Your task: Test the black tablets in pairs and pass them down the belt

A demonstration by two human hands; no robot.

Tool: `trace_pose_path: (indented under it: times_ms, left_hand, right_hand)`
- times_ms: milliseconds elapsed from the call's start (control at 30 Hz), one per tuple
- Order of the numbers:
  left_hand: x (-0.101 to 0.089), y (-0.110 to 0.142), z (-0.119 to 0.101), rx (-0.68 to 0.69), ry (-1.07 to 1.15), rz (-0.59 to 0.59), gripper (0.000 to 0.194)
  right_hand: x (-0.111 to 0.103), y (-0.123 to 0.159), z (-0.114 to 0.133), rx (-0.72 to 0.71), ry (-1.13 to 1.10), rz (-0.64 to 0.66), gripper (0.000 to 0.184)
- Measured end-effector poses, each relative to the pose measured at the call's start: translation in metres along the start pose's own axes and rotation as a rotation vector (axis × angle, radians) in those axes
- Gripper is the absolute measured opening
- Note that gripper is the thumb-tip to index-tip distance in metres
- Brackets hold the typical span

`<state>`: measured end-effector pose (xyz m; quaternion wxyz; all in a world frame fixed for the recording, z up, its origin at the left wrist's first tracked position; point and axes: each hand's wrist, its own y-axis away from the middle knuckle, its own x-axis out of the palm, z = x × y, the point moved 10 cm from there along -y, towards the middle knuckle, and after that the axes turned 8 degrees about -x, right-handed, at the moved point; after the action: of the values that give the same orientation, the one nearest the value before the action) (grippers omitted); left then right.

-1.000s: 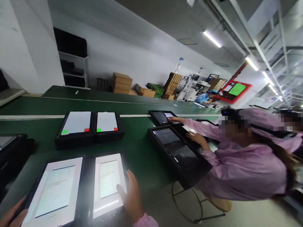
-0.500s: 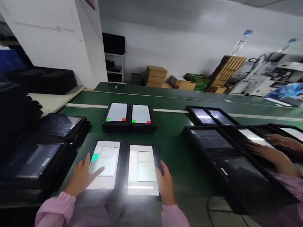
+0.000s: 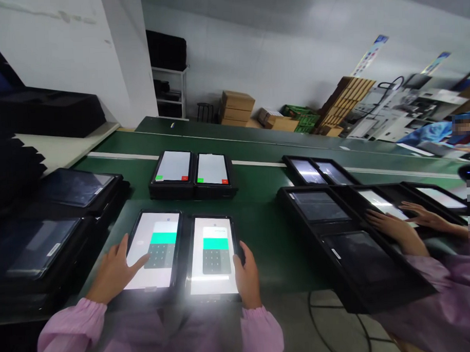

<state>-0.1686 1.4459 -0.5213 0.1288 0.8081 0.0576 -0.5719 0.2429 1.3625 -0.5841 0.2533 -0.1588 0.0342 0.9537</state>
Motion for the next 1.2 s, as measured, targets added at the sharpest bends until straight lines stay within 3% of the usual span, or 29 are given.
trace_pose_path:
  times_ms: [467,1200]
  left_hand:
    - [-0.001,0.004,-0.002,0.005,-0.038,-0.021,0.105]
    - [-0.003,0.005,-0.001,0.007,0.044,-0.029,0.097]
  right_hand:
    - [0.006,0.004,0.024,-0.061,0.213,0.033,0.088]
    - [0.005,0.003,0.024,-0.082,0.201,0.024,0.078]
